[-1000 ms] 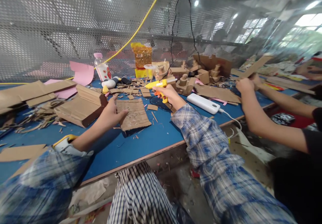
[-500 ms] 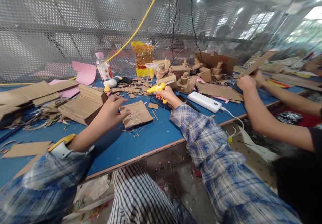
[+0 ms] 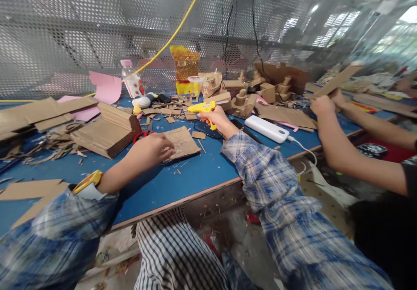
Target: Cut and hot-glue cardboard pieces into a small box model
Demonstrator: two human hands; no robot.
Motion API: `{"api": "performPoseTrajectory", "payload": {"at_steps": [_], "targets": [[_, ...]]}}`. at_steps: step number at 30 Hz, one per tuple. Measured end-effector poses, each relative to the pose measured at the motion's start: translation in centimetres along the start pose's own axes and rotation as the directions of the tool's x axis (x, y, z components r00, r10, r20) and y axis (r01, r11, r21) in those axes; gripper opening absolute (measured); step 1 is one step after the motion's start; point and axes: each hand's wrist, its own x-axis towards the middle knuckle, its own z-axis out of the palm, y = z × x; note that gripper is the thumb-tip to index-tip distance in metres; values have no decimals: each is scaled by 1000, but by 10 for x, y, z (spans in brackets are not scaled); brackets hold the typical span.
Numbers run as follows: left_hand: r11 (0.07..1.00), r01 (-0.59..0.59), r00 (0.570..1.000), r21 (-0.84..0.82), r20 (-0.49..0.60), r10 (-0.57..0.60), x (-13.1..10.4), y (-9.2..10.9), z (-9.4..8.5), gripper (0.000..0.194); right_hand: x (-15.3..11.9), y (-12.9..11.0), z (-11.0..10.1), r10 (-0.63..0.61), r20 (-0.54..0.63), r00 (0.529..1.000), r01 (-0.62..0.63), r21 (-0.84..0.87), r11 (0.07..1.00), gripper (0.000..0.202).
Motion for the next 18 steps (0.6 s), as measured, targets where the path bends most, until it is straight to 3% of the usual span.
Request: {"api": "performPoseTrajectory", "payload": {"at_steps": [4,7,18], "targets": [[1000,8,1000,26,-25,-7,-1,1,0,35,2,-10,-5,-60,133,989,30,214,976,8],[999,12,999,42,-35,-10,-1,2,1,32,4,-15,-10,-133,225,965,49,344,938,16],[997,3,999,73,-37,0,-1,4,-1,26,1,-7,-4,-201,234,951,93,404,910,57]]}}
